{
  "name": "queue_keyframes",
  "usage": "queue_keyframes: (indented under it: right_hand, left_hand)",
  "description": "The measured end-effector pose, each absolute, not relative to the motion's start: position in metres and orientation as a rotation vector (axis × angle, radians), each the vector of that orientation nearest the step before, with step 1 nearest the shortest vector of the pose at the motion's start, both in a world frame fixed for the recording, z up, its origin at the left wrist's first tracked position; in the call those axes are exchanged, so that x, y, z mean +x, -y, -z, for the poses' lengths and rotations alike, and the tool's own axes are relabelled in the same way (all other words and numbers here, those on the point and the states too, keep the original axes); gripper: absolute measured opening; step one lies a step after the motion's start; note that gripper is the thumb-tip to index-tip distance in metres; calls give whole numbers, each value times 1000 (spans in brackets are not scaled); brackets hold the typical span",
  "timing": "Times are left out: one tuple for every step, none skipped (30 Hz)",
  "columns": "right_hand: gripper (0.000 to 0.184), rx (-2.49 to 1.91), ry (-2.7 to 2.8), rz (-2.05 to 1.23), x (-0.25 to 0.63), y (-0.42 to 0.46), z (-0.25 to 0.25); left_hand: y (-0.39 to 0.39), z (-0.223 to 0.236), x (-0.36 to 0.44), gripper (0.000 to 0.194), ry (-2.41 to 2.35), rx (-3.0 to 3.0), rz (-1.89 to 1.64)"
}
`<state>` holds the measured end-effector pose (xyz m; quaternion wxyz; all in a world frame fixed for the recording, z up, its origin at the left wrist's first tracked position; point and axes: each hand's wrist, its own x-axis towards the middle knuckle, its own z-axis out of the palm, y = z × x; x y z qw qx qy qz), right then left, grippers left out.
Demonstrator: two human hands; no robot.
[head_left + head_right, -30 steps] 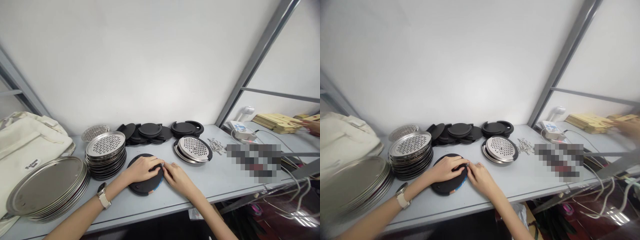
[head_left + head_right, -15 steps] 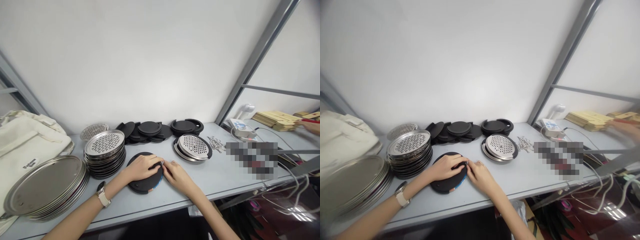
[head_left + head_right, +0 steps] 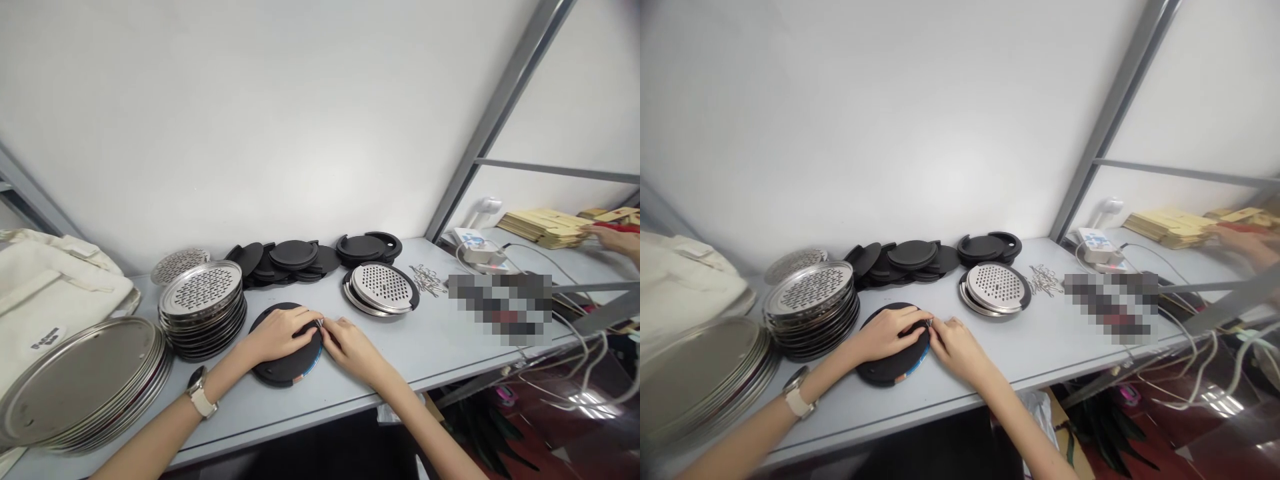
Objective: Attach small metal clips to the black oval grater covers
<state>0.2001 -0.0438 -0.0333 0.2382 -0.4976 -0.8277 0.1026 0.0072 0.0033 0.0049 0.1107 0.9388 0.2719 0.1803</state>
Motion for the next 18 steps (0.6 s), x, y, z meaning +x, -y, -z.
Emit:
queue_keyframes:
  right_hand:
    - [19, -1363, 2268, -280, 200, 44, 33]
    - [19, -1363, 2268, -276, 200, 44, 33]
    - [19, -1362, 2268, -274, 201, 44, 34]
    - [19, -1361, 2268, -273, 201, 44, 34]
    - [19, -1361, 2268, -272, 201, 44, 33]
    - [19, -1364, 2267, -273, 201, 44, 33]
    - [18, -1365, 2265, -274, 201, 44, 33]
    - [18, -1365, 2265, -275, 201, 44, 33]
    - [18, -1364, 2264, -275, 201, 44, 33]
    - [18, -1363, 2265, -272, 202, 44, 33]
    - [18, -1362, 2265, -270, 202, 44, 33]
    - [18, -1362, 2265, -267, 202, 44, 34]
    - [18, -1362, 2265, -264, 202, 44, 34]
    - [18, -1362, 2264, -261, 202, 43, 34]
    - [18, -1361, 2262, -260, 202, 43, 34]
    - [18, -1358, 2259, -262, 202, 43, 34]
    - [18, -1353, 2254, -265, 202, 43, 34]
    - [18, -1348, 2250, -269, 202, 43, 34]
  left_hand:
    - [-3, -5, 7, 28, -799, 2754, -532]
    - [-4, -5, 7, 28, -798, 2752, -530]
    - [-4, -5, 7, 28, -798, 2750, -525]
    - [-4, -5, 7, 28, -800, 2749, -520]
    - [-4, -5, 8, 29, -805, 2748, -515]
    - [-4, -5, 8, 29, -811, 2747, -510]
    - [-4, -5, 8, 29, -817, 2748, -503]
    - [-4, -5, 8, 29, -821, 2749, -496]
    - [-4, -6, 8, 28, -825, 2750, -493]
    - [-4, -6, 8, 28, -824, 2750, -494]
    - [-4, -6, 8, 28, -821, 2750, -497]
    - [-3, -6, 8, 28, -817, 2750, -503]
    - [-3, -6, 8, 27, -814, 2749, -509]
    - [-4, -6, 8, 27, -813, 2748, -512]
    - [-4, -6, 9, 27, -812, 2746, -509]
    - [-4, -6, 9, 27, -812, 2745, -507]
    - [-4, -5, 9, 27, -814, 2743, -505]
    - [-4, -5, 9, 27, -816, 2742, -502]
